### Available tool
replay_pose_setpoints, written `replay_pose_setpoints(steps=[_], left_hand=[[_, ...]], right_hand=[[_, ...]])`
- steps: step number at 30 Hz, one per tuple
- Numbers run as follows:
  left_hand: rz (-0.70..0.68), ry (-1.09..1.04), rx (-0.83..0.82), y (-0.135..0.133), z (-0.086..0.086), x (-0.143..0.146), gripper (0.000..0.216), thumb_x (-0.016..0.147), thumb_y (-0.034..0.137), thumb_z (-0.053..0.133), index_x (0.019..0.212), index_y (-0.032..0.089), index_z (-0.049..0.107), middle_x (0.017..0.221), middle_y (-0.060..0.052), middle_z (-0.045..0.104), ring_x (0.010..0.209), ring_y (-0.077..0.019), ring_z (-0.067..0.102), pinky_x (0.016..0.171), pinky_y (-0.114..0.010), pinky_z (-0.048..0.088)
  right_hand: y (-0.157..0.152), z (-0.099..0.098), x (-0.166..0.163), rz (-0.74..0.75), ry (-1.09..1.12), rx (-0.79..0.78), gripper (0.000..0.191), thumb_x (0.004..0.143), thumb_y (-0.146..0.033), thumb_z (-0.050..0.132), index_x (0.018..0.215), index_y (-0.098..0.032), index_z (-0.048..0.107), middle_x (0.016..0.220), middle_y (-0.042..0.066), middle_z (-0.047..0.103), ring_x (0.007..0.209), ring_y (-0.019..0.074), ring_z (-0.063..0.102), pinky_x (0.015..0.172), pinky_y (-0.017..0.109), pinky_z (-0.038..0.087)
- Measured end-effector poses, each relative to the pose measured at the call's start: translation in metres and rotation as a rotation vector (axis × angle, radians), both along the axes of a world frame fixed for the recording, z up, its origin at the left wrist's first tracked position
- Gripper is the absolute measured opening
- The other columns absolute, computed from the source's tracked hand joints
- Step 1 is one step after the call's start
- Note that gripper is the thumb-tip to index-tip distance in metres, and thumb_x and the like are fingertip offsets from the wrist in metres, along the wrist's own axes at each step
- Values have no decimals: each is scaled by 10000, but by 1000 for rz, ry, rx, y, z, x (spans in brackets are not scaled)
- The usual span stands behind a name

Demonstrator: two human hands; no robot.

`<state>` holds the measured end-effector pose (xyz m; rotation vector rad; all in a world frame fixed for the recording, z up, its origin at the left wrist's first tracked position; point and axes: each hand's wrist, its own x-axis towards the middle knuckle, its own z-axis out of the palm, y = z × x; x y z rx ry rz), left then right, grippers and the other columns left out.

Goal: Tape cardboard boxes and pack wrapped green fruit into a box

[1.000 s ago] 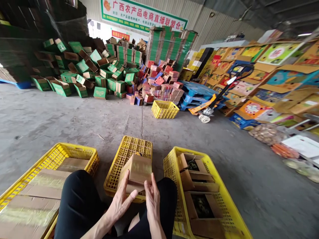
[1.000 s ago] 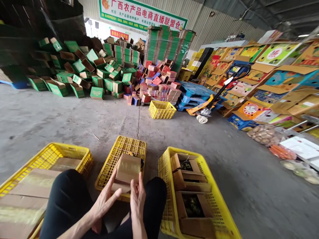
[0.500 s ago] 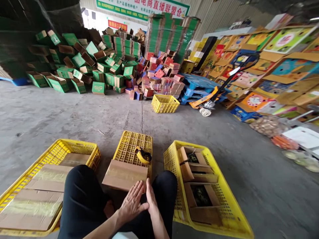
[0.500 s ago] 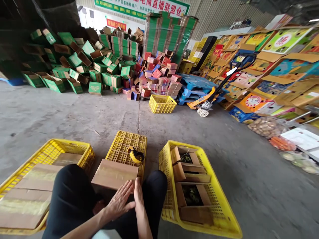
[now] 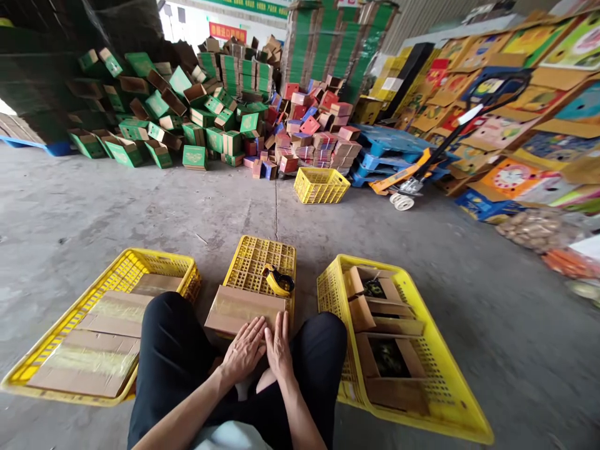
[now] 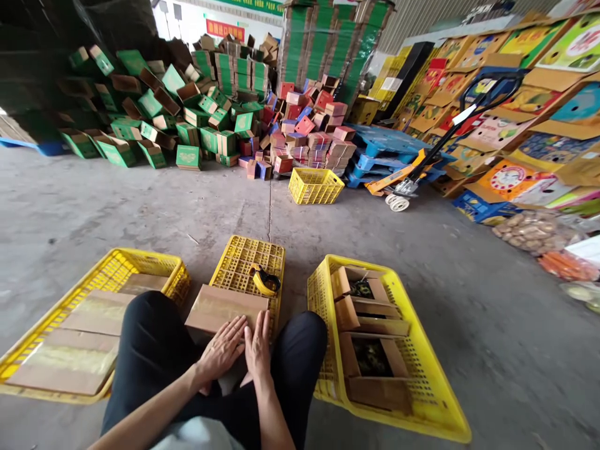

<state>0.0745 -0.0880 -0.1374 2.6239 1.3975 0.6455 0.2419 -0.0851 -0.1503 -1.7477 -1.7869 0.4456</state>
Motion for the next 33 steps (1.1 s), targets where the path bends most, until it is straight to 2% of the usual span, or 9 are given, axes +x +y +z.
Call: replay_pose_setpoints(steps=[5, 8, 11, 15, 19, 22, 26, 30, 33], left_hand=[[51, -3, -11, 10, 2, 8, 532, 1082, 362, 426, 1581, 181, 458, 1646, -114, 467, 1525, -262, 439, 1200, -466, 442], [87, -25, -13, 11, 3, 5, 536, 1081, 357, 419, 1589, 190, 445, 1632, -113, 489, 1515, -263, 453, 1205, -476, 430], [164, -57, -11, 6, 3, -8, 540, 1082, 359, 409, 1600, 207, 434, 1628, -109, 496, 1512, -282, 454, 1206, -502, 415], [327, -111, 16, 0, 2, -36, 531, 1081, 383, 403, 1589, 243, 469, 1602, -114, 529, 1499, -320, 464, 1206, -560, 392], [505, -166, 44, -5, -7, -54, 526, 1088, 405, 382, 1548, 192, 522, 1585, -179, 530, 1490, -361, 457, 1194, -612, 379], [479, -212, 70, -6, -15, -59, 533, 1086, 424, 401, 1557, 200, 509, 1599, -170, 500, 1514, -351, 408, 1219, -593, 356], [534, -270, 64, -5, -22, -60, 530, 1076, 450, 426, 1546, 227, 528, 1580, -164, 469, 1517, -367, 359, 1203, -597, 379], [518, -341, 31, -3, -23, -56, 485, 1077, 384, 403, 1521, 273, 565, 1538, -133, 491, 1470, -359, 408, 1191, -614, 395], [400, -422, -42, -1, -20, -50, 482, 1077, 355, 365, 1492, 293, 601, 1484, -115, 552, 1390, -327, 498, 1173, -574, 443]], right_hand=[[19, 12, 2, 4, -189, -113, 786, 1081, -633, 208, 1685, -131, 230, 1749, 167, 213, 1579, 296, 332, 1214, 420, 406], [23, 24, 0, -23, -294, -217, 738, 1086, -599, 215, 1692, -177, 216, 1761, 114, 178, 1597, 317, 282, 1231, 496, 370], [23, 37, -5, -35, -331, -246, 728, 1082, -581, 258, 1692, -187, 208, 1761, 115, 162, 1599, 354, 263, 1205, 580, 375], [18, 50, -20, -65, -350, -220, 745, 1073, -558, 330, 1648, -85, 327, 1722, 204, 247, 1602, 413, 220, 1213, 672, 300], [3, 45, -36, -27, -362, -29, 721, 1080, -541, 340, 1551, -15, 491, 1614, 298, 432, 1558, 423, 325, 1247, 638, 257], [-8, 33, -43, -4, -363, 116, 718, 1065, -593, 382, 1529, -67, 534, 1587, 289, 473, 1497, 434, 411, 1230, 626, 305], [-11, 25, -48, 33, -370, 178, 653, 1058, -579, 428, 1534, -145, 538, 1555, 248, 511, 1458, 438, 440, 1189, 642, 371], [-9, 31, -66, 79, -344, 169, 518, 1083, -396, 413, 1523, -157, 545, 1505, 213, 550, 1418, 402, 481, 1158, 594, 441], [-5, 36, -81, 177, -286, 164, 486, 1066, -218, 361, 1510, -195, 558, 1408, 156, 623, 1323, 313, 563, 1168, 501, 464]])
